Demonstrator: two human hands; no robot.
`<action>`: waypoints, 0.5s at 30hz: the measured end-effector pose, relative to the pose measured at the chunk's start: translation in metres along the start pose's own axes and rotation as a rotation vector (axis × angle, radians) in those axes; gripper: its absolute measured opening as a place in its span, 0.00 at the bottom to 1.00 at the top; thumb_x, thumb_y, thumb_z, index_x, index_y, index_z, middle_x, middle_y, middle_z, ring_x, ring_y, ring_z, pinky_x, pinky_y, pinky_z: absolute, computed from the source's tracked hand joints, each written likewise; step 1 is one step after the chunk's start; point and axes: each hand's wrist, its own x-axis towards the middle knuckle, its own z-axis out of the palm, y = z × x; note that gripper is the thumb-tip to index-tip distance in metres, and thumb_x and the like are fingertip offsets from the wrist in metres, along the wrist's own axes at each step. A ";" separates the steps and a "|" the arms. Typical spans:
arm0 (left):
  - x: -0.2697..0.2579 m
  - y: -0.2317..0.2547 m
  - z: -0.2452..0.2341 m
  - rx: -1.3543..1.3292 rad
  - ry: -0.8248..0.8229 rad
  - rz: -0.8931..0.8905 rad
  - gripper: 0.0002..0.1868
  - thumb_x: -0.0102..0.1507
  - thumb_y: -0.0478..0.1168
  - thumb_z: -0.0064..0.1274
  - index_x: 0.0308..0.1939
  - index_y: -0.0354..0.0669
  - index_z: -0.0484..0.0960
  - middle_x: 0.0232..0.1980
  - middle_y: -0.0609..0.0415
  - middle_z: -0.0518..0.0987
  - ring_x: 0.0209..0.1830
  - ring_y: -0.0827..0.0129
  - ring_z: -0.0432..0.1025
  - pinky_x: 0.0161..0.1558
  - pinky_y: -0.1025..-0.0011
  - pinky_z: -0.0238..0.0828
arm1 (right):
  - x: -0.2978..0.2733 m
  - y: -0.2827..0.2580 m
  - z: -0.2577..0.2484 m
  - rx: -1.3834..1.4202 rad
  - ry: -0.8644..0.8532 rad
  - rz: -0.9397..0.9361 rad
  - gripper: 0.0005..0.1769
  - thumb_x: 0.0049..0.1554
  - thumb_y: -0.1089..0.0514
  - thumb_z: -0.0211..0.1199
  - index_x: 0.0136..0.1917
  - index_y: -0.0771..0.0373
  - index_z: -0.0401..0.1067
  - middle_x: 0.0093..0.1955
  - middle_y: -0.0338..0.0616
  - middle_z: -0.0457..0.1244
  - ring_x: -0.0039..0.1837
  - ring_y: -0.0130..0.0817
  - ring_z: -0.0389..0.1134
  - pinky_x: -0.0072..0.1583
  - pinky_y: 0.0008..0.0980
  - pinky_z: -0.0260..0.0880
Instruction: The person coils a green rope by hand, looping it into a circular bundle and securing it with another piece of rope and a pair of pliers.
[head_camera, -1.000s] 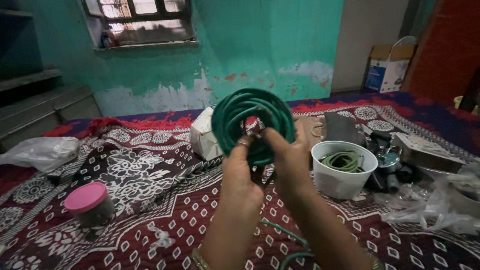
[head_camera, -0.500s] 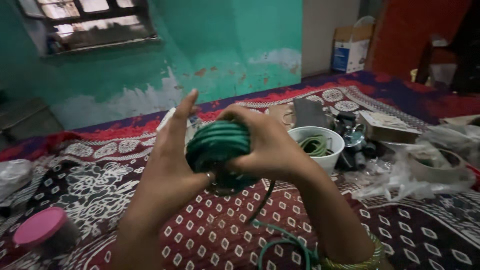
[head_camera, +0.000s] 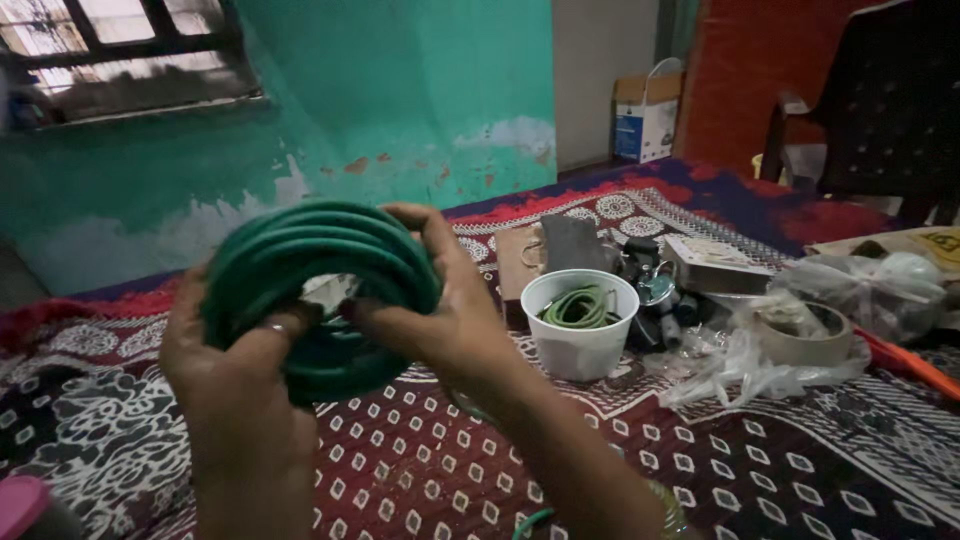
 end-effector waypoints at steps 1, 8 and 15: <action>-0.002 0.001 0.000 -0.064 0.049 0.011 0.30 0.53 0.21 0.44 0.60 0.36 0.76 0.51 0.49 0.81 0.50 0.63 0.80 0.55 0.69 0.82 | -0.001 0.002 0.008 -0.004 0.062 -0.006 0.43 0.47 0.65 0.69 0.73 0.64 0.56 0.59 0.49 0.64 0.61 0.35 0.70 0.62 0.34 0.76; -0.017 -0.017 0.012 -0.315 0.180 -0.090 0.23 0.60 0.37 0.47 0.60 0.41 0.74 0.54 0.53 0.79 0.53 0.67 0.75 0.57 0.66 0.75 | -0.011 0.001 0.041 0.250 0.314 0.070 0.45 0.46 0.59 0.73 0.71 0.65 0.53 0.57 0.49 0.66 0.59 0.34 0.70 0.60 0.33 0.74; -0.017 -0.042 0.009 -0.519 0.277 -0.362 0.24 0.63 0.54 0.45 0.57 0.45 0.78 0.52 0.55 0.81 0.51 0.67 0.76 0.55 0.65 0.74 | -0.019 0.008 0.058 0.256 0.394 0.065 0.44 0.45 0.60 0.74 0.70 0.62 0.56 0.56 0.46 0.65 0.57 0.34 0.69 0.59 0.34 0.73</action>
